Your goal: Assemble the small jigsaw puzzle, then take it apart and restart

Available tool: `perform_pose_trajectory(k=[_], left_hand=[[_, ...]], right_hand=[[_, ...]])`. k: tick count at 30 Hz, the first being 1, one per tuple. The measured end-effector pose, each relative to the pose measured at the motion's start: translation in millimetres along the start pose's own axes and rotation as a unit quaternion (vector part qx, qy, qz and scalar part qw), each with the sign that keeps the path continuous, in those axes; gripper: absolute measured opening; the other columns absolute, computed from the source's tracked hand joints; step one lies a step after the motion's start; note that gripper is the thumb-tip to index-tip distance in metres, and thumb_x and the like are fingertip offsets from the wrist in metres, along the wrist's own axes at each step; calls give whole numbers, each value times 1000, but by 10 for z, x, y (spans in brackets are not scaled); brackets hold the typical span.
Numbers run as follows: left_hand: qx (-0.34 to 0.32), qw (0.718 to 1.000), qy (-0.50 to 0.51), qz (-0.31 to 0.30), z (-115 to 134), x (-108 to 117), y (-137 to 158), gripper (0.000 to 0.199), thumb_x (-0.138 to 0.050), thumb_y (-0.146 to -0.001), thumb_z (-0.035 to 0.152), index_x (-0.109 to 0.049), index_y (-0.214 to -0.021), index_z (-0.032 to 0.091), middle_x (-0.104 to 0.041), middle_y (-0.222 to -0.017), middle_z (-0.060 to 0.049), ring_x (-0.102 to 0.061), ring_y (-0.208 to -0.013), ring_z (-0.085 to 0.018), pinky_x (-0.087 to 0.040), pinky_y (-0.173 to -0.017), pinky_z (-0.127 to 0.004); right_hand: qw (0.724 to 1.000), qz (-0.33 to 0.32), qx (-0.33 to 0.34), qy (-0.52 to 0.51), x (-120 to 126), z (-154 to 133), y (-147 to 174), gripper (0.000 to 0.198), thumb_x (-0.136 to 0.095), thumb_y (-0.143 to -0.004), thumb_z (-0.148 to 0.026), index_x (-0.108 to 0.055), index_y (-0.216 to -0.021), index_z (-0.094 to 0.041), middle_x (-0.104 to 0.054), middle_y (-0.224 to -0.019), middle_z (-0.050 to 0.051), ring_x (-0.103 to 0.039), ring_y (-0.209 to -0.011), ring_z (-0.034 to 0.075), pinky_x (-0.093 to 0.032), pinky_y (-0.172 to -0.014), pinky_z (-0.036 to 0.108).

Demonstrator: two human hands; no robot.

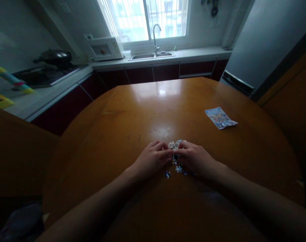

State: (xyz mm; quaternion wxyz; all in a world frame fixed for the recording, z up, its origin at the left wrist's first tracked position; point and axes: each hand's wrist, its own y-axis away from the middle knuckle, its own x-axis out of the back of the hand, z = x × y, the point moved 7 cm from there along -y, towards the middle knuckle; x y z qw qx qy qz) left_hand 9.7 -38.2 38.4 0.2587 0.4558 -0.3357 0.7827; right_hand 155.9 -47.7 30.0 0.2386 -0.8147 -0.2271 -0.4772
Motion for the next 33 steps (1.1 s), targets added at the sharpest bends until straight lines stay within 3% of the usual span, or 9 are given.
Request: perform_pose_trajectory(k=[2, 6, 12, 20, 22, 26, 33], left_hand=[[25, 999, 23, 0, 0, -53, -4, 18, -67, -96, 30, -72, -112, 24, -66, -101, -6, -57, -97, -21, -52, -86, -36], [60, 997, 50, -6, -4, -84, -27, 9, -69, -94, 28, -71, -99, 20, -66, -98, -5, -57, -97, -22, -51, -86, -35], [96, 992, 76, -36, -110, 101, -3, 13, -77, -88, 26, -68, -95, 20, -68, -92, -3, -58, -94, -21, -48, -83, -34], [65, 965, 139, -210, -127, 193, 141, 11, -82, -80, 25, -71, -80, 21, -67, -86, 0, -60, -79, -15, -46, -70, -27], [68, 972, 133, -183, -115, 170, 122, 6, -78, -85, 26, -73, -86, 22, -67, -91, -1, -61, -83, -16, -48, -74, -28], [60, 994, 82, -48, -99, 104, 61, 16, -65, -96, 28, -75, -108, 25, -66, -99, -5, -59, -95, -20, -50, -84, -33], [37, 993, 102, -37, -26, 9, 44, 13, -66, -96, 25, -78, -95, 26, -66, -97, -5, -58, -94, -19, -50, -83, -33]], right_hand=[[1000, 2, 4, 1, -11, 15, -2, 26, -61, -94, -13, -72, -115, -24, -67, -100, 6, -62, -89, 19, -48, -75, 30], [1000, -7, 7, 16, 4, 21, -12, 16, -60, -94, -12, -74, -96, -20, -67, -96, 6, -62, -89, 18, -48, -76, 29], [999, -18, 3, 41, 16, -1, -31, 13, -59, -95, -11, -69, -96, -18, -67, -100, 8, -61, -92, 20, -48, -78, 31], [997, -67, 5, 30, 34, -26, -4, 15, -54, -94, -8, -64, -100, -17, -64, -106, 10, -58, -91, 20, -48, -78, 32], [997, -80, 14, 10, 75, -59, 14, 18, -54, -94, -7, -65, -104, -18, -64, -110, 11, -58, -95, 21, -49, -82, 33], [994, -96, 32, -32, 169, -100, 46, 25, -58, -92, -9, -68, -113, -20, -64, -116, 11, -58, -106, 22, -48, -93, 35], [988, -122, 37, -82, 253, -89, 77, 18, -61, -93, -11, -74, -95, -22, -68, -109, 7, -61, -100, 21, -50, -92, 33]])
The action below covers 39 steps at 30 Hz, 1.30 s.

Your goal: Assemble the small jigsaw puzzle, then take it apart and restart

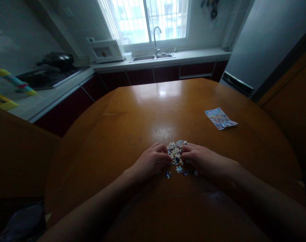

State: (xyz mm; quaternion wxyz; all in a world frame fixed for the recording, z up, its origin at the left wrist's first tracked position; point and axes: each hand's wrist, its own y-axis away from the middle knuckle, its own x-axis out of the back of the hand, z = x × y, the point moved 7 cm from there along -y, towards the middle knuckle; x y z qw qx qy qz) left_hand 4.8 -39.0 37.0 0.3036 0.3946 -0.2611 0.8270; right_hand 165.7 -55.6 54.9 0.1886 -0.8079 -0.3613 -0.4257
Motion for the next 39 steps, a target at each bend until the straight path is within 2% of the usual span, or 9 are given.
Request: perform_pose_trajectory(k=[3, 8, 15, 24, 28, 30, 33, 35, 39], left_hand=[[0, 1000, 27, -11, 20, 15, 6, 10, -69, -94, 24, -78, -94, 26, -67, -99, -5, -59, -97, -19, -50, -86, -34], [-4, 999, 35, -13, 8, -39, 14, 6, -72, -92, 25, -77, -91, 25, -66, -100, -4, -58, -99, -20, -49, -89, -34], [36, 999, -8, 39, 8, -23, -30, 17, -71, -93, 30, -75, -108, 23, -67, -103, -7, -56, -102, -23, -50, -91, -40], [58, 996, -42, 43, -7, -75, -12, 10, -72, -92, 31, -77, -96, 24, -67, -96, -6, -57, -94, -23, -50, -84, -38], [33, 993, -98, 48, 59, -72, -25, 12, -65, -97, 28, -76, -96, 23, -70, -97, -5, -57, -93, -22, -48, -85, -38], [25, 993, -95, 62, 57, -4, -30, 17, -60, -100, 27, -74, -93, 21, -70, -94, -5, -58, -91, -21, -48, -83, -36], [62, 991, -58, 104, -97, 229, -12, 24, -55, -101, 26, -71, -85, 18, -68, -86, -5, -59, -84, -19, -48, -77, -32], [111, 987, -43, 104, -286, 380, 22, 23, -56, -98, 26, -71, -83, 18, -69, -81, -4, -61, -80, -18, -47, -73, -29], [208, 977, -25, 22, -660, 462, 127, 16, -59, -91, 22, -72, -84, 17, -72, -79, -3, -63, -71, -17, -45, -66, -26]], right_hand=[[1000, 14, -1, -2, 18, -11, -8, 21, -58, -94, -11, -75, -92, -24, -69, -107, 7, -62, -97, 21, -51, -90, 33], [1000, 26, 10, -10, 21, -25, -16, 24, -59, -91, -7, -74, -96, -24, -70, -105, 6, -64, -95, 21, -51, -89, 35], [1000, -5, 15, -1, -40, 15, 20, 24, -58, -85, 1, -67, -91, -21, -68, -108, 5, -63, -99, 20, -51, -90, 33], [1000, -4, 17, -16, 12, -45, 10, 20, -60, -86, -2, -67, -88, -21, -69, -107, 5, -63, -98, 19, -52, -89, 32], [998, 31, 53, -22, 35, -115, -15, 23, -56, -93, -5, -70, -99, -22, -70, -111, 6, -63, -103, 19, -51, -93, 34], [996, 51, 65, -14, 24, -129, -29, 22, -55, -95, -8, -70, -103, -22, -70, -110, 6, -63, -101, 19, -51, -92, 35], [994, 79, 71, 13, -26, -133, -56, 19, -54, -98, -13, -71, -101, -21, -71, -104, 8, -61, -97, 19, -51, -88, 35], [992, 94, 82, 30, -80, -158, -74, 20, -54, -99, -16, -72, -105, -21, -71, -107, 9, -60, -100, 20, -51, -89, 36], [989, 78, 109, 56, -243, -241, -108, 27, -55, -100, -22, -68, -124, -22, -67, -130, 9, -55, -116, 23, -48, -101, 41]])
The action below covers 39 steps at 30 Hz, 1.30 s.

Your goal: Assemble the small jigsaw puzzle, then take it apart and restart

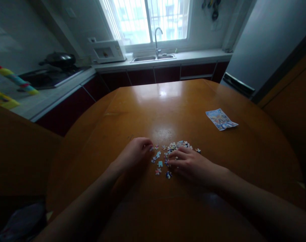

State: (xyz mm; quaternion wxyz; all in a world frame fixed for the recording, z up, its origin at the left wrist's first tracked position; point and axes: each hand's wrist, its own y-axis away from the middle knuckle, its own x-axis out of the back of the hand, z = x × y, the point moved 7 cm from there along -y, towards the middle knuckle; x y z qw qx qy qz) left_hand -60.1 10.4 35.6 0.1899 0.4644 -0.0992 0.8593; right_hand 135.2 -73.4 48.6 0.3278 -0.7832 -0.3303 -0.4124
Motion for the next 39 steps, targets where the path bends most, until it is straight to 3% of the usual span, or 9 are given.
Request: perform_pose_trajectory(k=[3, 8, 12, 16, 20, 22, 25, 30, 39], left_hand=[[15, 999, -5, -38, -77, -58, 9, 14, -61, -89, 25, -71, -84, 17, -70, -76, -2, -61, -66, -15, -43, -62, -25], [-75, 996, -23, 44, 230, -23, 45, 17, -60, -94, 26, -70, -84, 17, -64, -83, -4, -57, -72, -14, -44, -67, -26], [-184, 983, 4, -24, 526, -160, 127, 14, -63, -96, 27, -74, -89, 21, -63, -87, -4, -58, -82, -16, -47, -73, -28], [-229, 972, -1, -51, 647, -235, 185, 17, -62, -98, 28, -76, -92, 23, -62, -89, -5, -58, -83, -16, -49, -73, -29], [-236, 972, -9, -13, 661, -252, 179, 16, -61, -100, 28, -75, -105, 24, -67, -100, -6, -59, -95, -19, -51, -86, -34], [-235, 972, -24, 12, 654, -281, 170, 21, -58, -101, 27, -72, -117, 26, -68, -115, -7, -57, -109, -22, -49, -98, -40], [-238, 969, -64, 15, 651, -378, 168, 28, -57, -102, 28, -66, -129, 29, -61, -141, -7, -50, -127, -27, -42, -109, -50], [-255, 957, -132, -34, 653, -520, 182, 41, -57, -102, 35, -56, -143, 34, -48, -157, -4, -40, -142, -33, -37, -112, -56], [-188, 963, -192, -25, 405, -471, 94, 49, -44, -106, 48, -46, -152, 30, -44, -160, -1, -38, -146, -31, -33, -117, -50]], right_hand=[[1000, -22, 7, -5, -74, -42, -9, 30, -51, -102, -20, -67, -127, -21, -65, -138, 8, -55, -117, 23, -45, -106, 43], [998, -59, 17, -35, -23, -86, 1, 25, -50, -101, -18, -74, -108, -23, -72, -127, 3, -57, -108, 21, -47, -101, 40], [994, -88, 26, -67, 87, -163, 20, 25, -51, -100, -16, -75, -100, -26, -75, -115, 1, -58, -102, 20, -48, -97, 38], [989, -89, 28, -111, 147, -173, 34, 25, -54, -98, -13, -74, -106, -25, -76, -115, 0, -59, -106, 19, -48, -97, 36], [996, -1, -24, -81, 189, 130, 43, 24, -56, -98, -17, -74, -110, -26, -77, -109, 2, -61, -99, 20, -51, -91, 37], [992, 82, -89, -31, 261, 385, 74, 22, -57, -98, -18, -74, -110, -24, -75, -108, 5, -60, -99, 22, -51, -91, 39], [979, 133, -152, 16, 305, 642, 118, 20, -63, -95, -21, -74, -111, -21, -73, -106, 9, -59, -103, 25, -52, -91, 41], [985, 119, -124, 24, 261, 618, 80, 21, -61, -97, -23, -76, -112, -23, -74, -116, 8, -58, -105, 24, -52, -94, 43], [991, 79, -98, 42, 192, 572, 48, 26, -56, -100, -24, -78, -113, -28, -74, -125, 4, -60, -101, 25, -54, -92, 45]])
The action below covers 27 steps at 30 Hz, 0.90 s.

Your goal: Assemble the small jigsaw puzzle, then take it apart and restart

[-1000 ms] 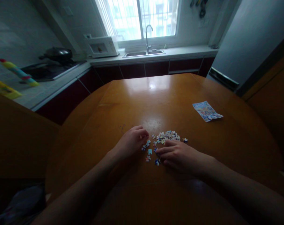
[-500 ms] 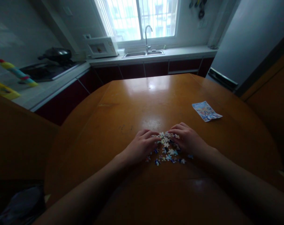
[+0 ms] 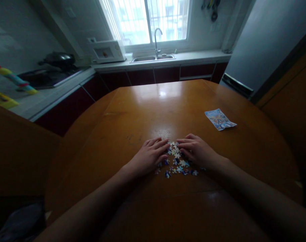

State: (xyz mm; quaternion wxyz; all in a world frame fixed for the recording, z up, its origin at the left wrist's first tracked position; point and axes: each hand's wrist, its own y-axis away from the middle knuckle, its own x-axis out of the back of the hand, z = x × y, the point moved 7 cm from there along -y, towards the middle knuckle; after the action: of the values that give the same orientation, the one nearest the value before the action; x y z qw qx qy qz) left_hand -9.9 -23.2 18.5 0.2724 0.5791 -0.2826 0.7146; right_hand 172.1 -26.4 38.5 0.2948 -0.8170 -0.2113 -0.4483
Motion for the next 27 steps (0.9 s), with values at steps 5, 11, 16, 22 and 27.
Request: perform_pose_trajectory(k=[5, 11, 16, 22, 27], left_hand=[[35, 999, 15, 10, -114, 2, 1, 51, -41, -107, 47, -45, -153, 25, -45, -159, -4, -40, -146, -30, -36, -117, -51], [31, 999, 5, 40, -87, 58, -12, 49, -41, -108, 45, -49, -150, 22, -47, -158, -6, -39, -146, -29, -34, -119, -50], [-20, 1000, 1, 12, 30, 31, -6, 44, -42, -107, 45, -50, -148, 32, -46, -159, -1, -37, -147, -31, -31, -118, -53], [8, 1000, 0, 6, -15, 0, -15, 51, -40, -107, 49, -45, -153, 26, -46, -159, -3, -38, -146, -30, -32, -118, -50], [4, 1000, 5, 21, 6, 27, -21, 48, -43, -107, 45, -47, -151, 26, -46, -159, -4, -37, -147, -29, -31, -119, -49]], right_hand=[[1000, -1, -11, 7, 18, 44, 14, 26, -57, -99, -23, -77, -115, -26, -73, -127, 5, -61, -105, 26, -54, -95, 45], [999, 7, -25, 27, 52, 54, 20, 25, -58, -99, -23, -77, -115, -24, -73, -123, 8, -60, -107, 27, -55, -94, 47], [1000, -5, -11, 29, 60, -8, 18, 25, -56, -100, -27, -79, -111, -27, -72, -126, 7, -59, -107, 27, -54, -95, 47], [999, -29, -1, 32, 4, -4, 36, 26, -55, -101, -34, -77, -115, -30, -64, -140, 5, -57, -114, 28, -50, -102, 50], [999, -38, -1, 34, -27, 4, 38, 28, -56, -101, -34, -74, -122, -31, -66, -139, 4, -57, -114, 28, -49, -102, 50]])
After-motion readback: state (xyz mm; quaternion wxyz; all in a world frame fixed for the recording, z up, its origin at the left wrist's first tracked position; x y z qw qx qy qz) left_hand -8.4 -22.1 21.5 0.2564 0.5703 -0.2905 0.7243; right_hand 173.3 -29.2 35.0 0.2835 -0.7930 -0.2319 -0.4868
